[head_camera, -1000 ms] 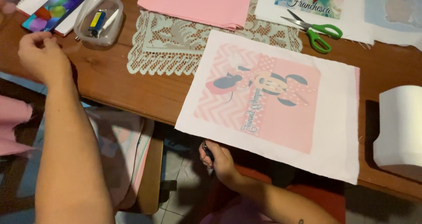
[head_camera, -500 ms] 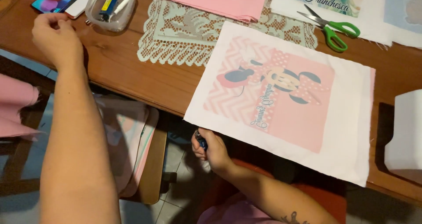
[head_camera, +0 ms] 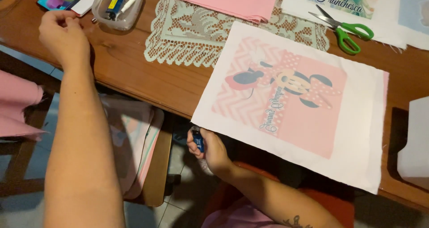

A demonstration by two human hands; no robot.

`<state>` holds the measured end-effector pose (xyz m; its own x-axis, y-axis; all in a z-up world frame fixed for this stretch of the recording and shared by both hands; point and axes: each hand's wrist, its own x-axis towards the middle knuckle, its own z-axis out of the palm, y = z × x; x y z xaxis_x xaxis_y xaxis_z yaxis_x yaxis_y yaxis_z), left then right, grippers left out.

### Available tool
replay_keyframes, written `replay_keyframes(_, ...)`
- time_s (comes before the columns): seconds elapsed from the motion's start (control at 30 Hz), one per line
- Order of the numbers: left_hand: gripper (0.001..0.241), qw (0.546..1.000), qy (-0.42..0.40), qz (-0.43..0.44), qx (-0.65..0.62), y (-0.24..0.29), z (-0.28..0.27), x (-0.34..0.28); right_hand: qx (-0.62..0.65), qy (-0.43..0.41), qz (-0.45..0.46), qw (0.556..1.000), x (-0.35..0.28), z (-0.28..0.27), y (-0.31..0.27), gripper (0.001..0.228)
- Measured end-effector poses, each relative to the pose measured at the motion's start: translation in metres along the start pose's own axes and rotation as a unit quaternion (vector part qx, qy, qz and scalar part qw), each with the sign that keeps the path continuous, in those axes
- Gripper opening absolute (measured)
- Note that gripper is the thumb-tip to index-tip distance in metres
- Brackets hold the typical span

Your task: Cutting out printed character designs from fabric sheets using scissors and marking them with a tool.

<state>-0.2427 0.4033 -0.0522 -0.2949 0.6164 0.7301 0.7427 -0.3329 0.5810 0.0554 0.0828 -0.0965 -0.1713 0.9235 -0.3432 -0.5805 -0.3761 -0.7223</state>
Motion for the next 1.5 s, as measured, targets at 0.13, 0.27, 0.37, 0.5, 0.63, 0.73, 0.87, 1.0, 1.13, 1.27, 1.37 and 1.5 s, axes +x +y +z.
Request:
replay_keyframes(0.13, 0.022, 1.0, -0.005, -0.012, 0.015, -0.001, -0.001, 0.0, -0.103, -0.021, -0.063, 0.992, -0.012, 0.006, -0.012, 0.041)
replay_keyframes(0.27, 0.021, 1.0, 0.0, -0.011, 0.008, -0.001, 0.0, 0.0, -0.087, -0.029, -0.048, 0.995, -0.004, -0.009, -0.001, 0.04)
replay_keyframes(0.37, 0.019, 0.999, -0.012, -0.031, 0.024, 0.003, -0.002, 0.0, -0.02, -0.019, -0.013, 1.0, -0.001, -0.008, -0.002, 0.035)
replay_keyframes(0.5, 0.019, 0.999, -0.014, -0.033, 0.016, 0.01, -0.004, -0.001, -0.048, -0.024, -0.002, 0.999, -0.003, -0.002, -0.008, 0.03)
replay_keyframes(0.63, 0.022, 0.999, -0.017, -0.04, 0.015, 0.003, -0.001, 0.001, 0.01, -0.037, 0.025, 0.999, 0.005, -0.009, 0.002, 0.035)
replay_keyframes(0.73, 0.021, 0.998, -0.027, -0.046, 0.016, 0.007, -0.004, 0.0, 0.014, -0.038, 0.014, 0.999, 0.005, -0.007, 0.001, 0.037)
replay_keyframes(0.87, 0.022, 0.999, -0.017, -0.03, 0.009, -0.001, 0.001, 0.001, 0.019, -0.042, 0.015, 0.999, 0.006, -0.014, 0.005, 0.044)
replay_keyframes(1.0, 0.021, 0.999, -0.001, 0.019, 0.039, -0.016, 0.006, 0.003, 0.006, -0.029, 0.017, 0.999, 0.0, -0.012, -0.003, 0.04)
replay_keyframes(1.13, 0.024, 1.0, 0.0, 0.021, 0.022, -0.015, 0.006, 0.004, 0.011, -0.01, 0.037, 0.999, -0.005, -0.01, -0.01, 0.031)
replay_keyframes(1.27, 0.025, 0.999, -0.003, 0.01, 0.041, -0.01, 0.004, 0.003, 0.021, -0.024, 0.033, 0.999, -0.008, -0.012, -0.013, 0.035)
replay_keyframes(1.37, 0.026, 0.999, -0.004, -0.001, 0.033, -0.013, 0.004, 0.003, 0.013, -0.018, 0.041, 0.999, -0.013, -0.011, -0.018, 0.034)
replay_keyframes(1.5, 0.029, 0.999, -0.005, 0.005, 0.034, -0.004, 0.001, 0.001, 0.005, -0.016, 0.034, 0.999, -0.017, -0.013, -0.021, 0.034)
